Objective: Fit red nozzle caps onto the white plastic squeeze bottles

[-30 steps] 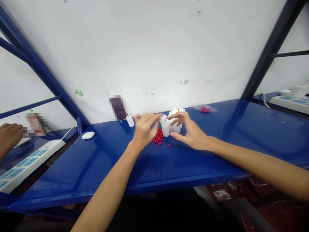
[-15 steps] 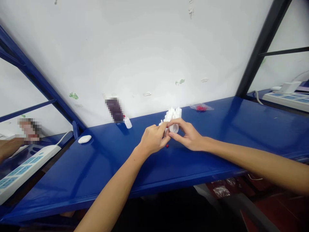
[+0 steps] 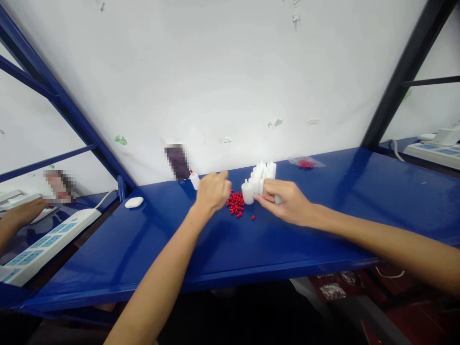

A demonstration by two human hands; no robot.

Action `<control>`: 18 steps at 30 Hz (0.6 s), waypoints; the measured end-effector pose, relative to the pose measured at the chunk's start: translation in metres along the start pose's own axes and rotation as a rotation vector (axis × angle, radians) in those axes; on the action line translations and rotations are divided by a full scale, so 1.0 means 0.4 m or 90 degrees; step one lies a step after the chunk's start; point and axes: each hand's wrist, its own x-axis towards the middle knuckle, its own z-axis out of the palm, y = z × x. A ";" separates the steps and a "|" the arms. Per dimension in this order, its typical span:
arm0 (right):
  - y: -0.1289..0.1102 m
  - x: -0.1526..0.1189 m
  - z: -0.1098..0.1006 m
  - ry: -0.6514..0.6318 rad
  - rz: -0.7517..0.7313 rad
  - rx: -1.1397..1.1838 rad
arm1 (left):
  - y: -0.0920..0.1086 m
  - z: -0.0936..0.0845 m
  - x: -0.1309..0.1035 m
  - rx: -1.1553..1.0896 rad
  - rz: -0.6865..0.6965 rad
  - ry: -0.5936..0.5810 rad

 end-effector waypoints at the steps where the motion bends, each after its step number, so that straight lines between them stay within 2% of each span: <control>1: 0.004 0.008 -0.013 0.016 0.002 -0.023 | -0.026 0.000 0.005 -0.014 -0.025 0.022; 3: 0.017 0.029 -0.036 0.037 0.035 -0.038 | -0.066 0.007 0.007 -0.068 0.002 0.008; 5: 0.033 0.054 -0.048 0.054 0.056 -0.039 | -0.083 0.025 0.001 -0.106 0.057 -0.047; 7: 0.045 0.079 -0.046 0.064 0.064 -0.049 | -0.080 0.047 -0.011 -0.115 0.092 -0.096; 11: 0.054 0.111 -0.021 0.052 0.033 -0.080 | -0.059 0.077 -0.037 -0.124 0.161 -0.139; 15: 0.065 0.093 -0.014 0.073 -0.046 -0.114 | -0.055 0.078 -0.053 -0.152 0.173 -0.157; 16: 0.068 0.082 -0.016 0.057 -0.064 -0.127 | -0.056 0.077 -0.055 -0.158 0.164 -0.159; 18: 0.070 0.056 -0.022 -0.033 -0.090 -0.166 | -0.059 0.076 -0.057 -0.174 0.137 -0.152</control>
